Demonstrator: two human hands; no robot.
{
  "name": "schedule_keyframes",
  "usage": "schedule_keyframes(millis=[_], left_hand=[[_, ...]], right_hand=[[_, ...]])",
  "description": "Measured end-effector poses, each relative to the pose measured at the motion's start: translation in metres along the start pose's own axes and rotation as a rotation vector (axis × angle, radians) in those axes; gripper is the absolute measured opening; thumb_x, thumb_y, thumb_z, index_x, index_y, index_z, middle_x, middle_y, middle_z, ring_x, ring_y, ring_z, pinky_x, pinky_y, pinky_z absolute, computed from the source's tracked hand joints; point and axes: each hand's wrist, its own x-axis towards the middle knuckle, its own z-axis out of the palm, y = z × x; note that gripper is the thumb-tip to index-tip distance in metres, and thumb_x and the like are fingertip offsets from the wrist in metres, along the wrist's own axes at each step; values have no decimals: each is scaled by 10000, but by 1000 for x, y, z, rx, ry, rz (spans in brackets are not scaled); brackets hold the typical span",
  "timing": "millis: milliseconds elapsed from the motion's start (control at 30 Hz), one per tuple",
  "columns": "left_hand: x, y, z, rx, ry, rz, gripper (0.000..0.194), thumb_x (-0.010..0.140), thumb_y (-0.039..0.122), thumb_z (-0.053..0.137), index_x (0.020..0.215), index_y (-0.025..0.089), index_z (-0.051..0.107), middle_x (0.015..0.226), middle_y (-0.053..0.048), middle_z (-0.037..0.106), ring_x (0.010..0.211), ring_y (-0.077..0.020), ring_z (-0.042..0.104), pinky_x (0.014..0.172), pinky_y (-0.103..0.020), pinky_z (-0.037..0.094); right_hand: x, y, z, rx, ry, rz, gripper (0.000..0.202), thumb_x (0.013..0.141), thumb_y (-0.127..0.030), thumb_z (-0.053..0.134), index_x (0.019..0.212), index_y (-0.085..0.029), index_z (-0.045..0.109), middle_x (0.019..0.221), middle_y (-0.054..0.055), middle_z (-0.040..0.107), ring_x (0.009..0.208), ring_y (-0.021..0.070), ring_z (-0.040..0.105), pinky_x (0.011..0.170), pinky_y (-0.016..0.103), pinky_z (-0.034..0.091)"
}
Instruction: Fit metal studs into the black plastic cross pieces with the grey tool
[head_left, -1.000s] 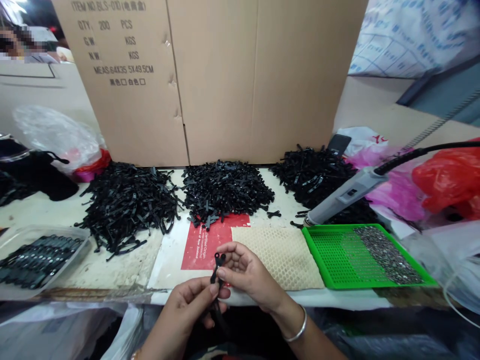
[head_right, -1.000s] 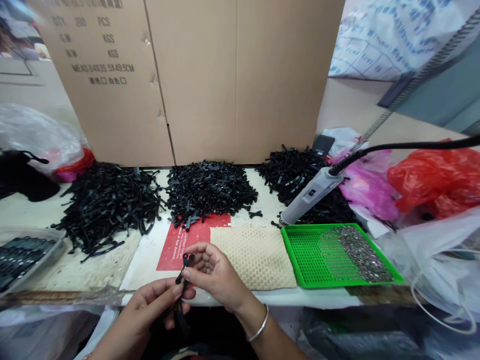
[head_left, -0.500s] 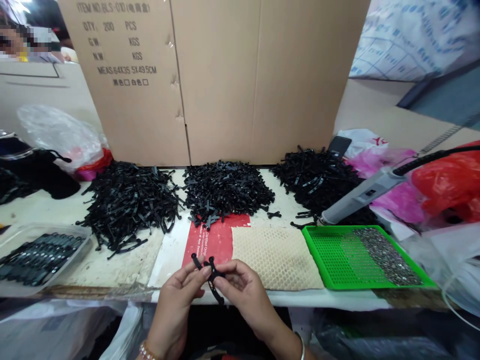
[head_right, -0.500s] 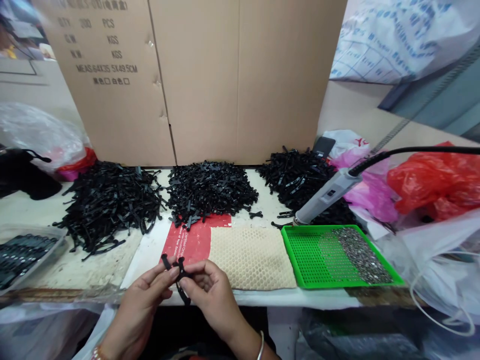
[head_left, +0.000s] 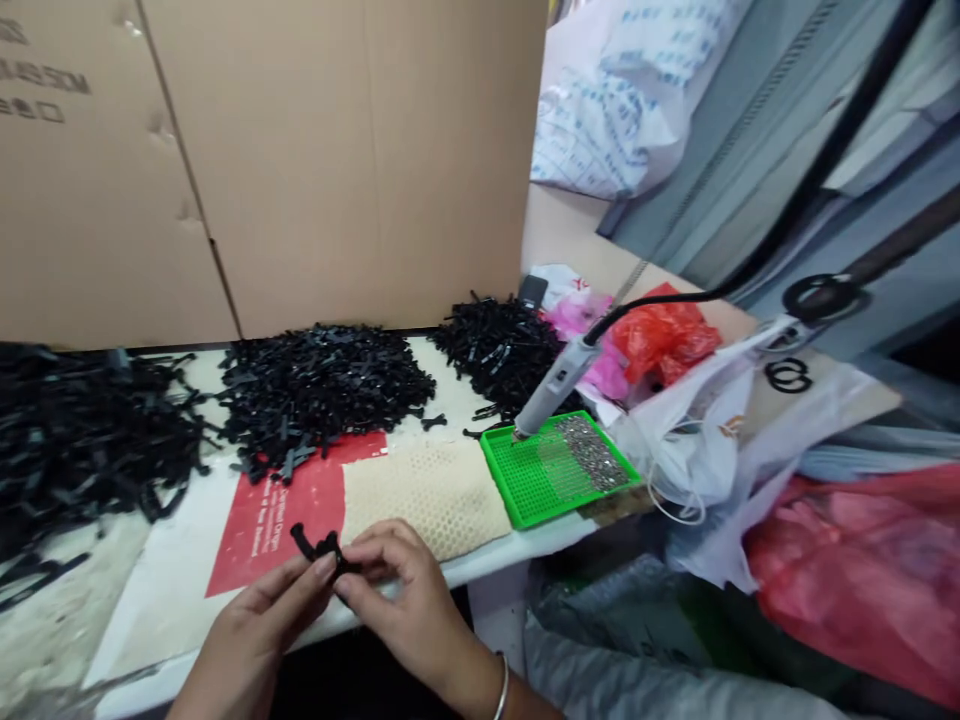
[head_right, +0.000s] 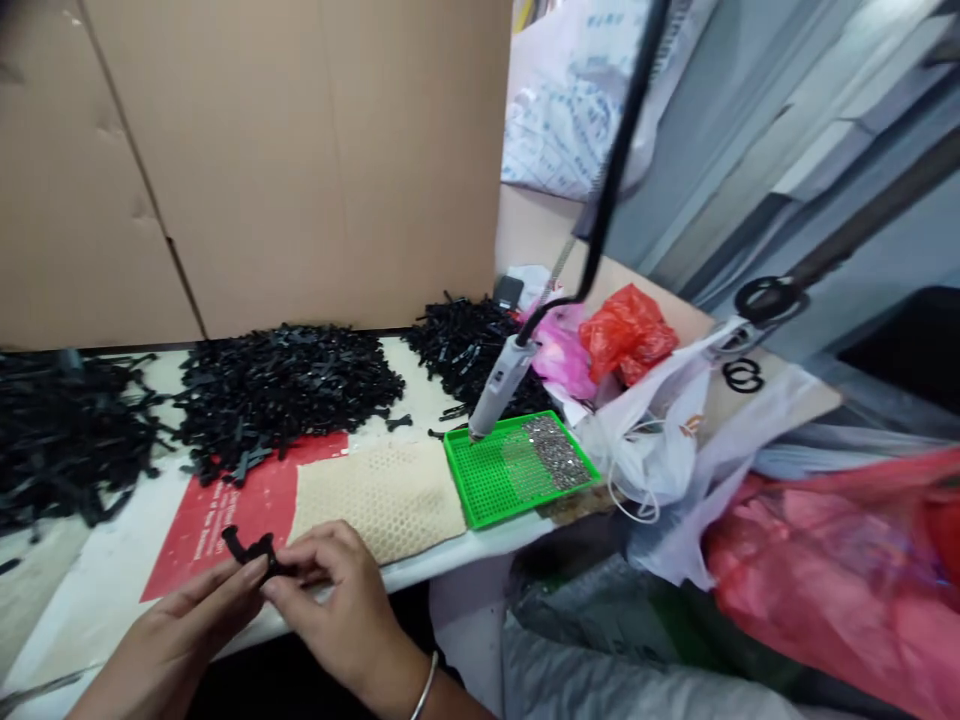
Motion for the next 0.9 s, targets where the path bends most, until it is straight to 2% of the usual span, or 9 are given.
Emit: schedule_keyframes(millis=[67,167,233,367,433,533,633,767,900], left_hand=[[4,7,9,-35,-8,-34,285,523,236,858,768,140,749,844,-54,748,766,-186,682,678,-208,561],[10,21,28,-50,5,-63,37,709,111,719,732,138,731,827,-47,742,690,-158,687,624,-220,581],[15,28,44,-43,2,-68,142,787,54,623,711,129,718,812,-48,735,675,-130,683,606,-192,577],[29,32,79,-17,-96,-77,202,809,4,576,685,109,696,765,-50,716,638,-101,669,579,-161,569],[36,29,96,7,-169,-77,173,790,4,607,671,102,686,729,-50,704,604,-95,657,559,-152,562],[48,22,118,62,-303,-63,112,772,45,654,674,94,676,686,-48,689,570,-100,643,549,-176,566],[60,15,136,123,-376,-69,124,774,54,655,653,83,657,654,-51,675,569,-114,644,542,-200,569],[72,5,147,176,-336,-86,126,763,27,654,647,77,652,641,-52,674,572,-113,648,541,-192,562],[77,1,147,226,-349,-103,57,756,47,670,707,73,681,695,-67,697,599,-113,655,561,-183,558]], right_hand=[[1,-15,-24,-235,92,-189,274,807,-264,683,1075,-235,632,1190,83,496,1116,223,505,965,360,435],[15,-33,-70,-367,513,-449,506,833,-226,647,1287,-297,435,1334,68,364,1281,234,346,1100,448,279],[34,-36,-97,-319,695,-495,639,827,-247,655,1362,-298,310,1394,72,296,1310,236,305,1115,461,248],[76,-30,-123,-198,501,-329,740,800,-314,683,1392,-251,244,1314,102,450,1140,210,486,1000,382,409],[91,-30,-126,-107,371,-279,597,837,-319,626,1335,-250,303,1180,78,567,937,167,574,841,312,494],[100,-39,-137,-42,291,-246,368,823,-297,614,1142,-233,442,918,10,636,712,124,563,646,230,486],[98,-44,-161,-32,409,-262,262,775,-251,632,998,-213,500,767,-30,590,669,112,548,611,209,459],[92,-27,-197,38,597,-248,295,742,-258,630,1009,-192,524,673,-43,561,585,110,544,567,220,456],[86,-3,-212,105,698,-180,308,756,-350,658,981,-163,559,450,-105,397,367,76,365,405,197,364]])
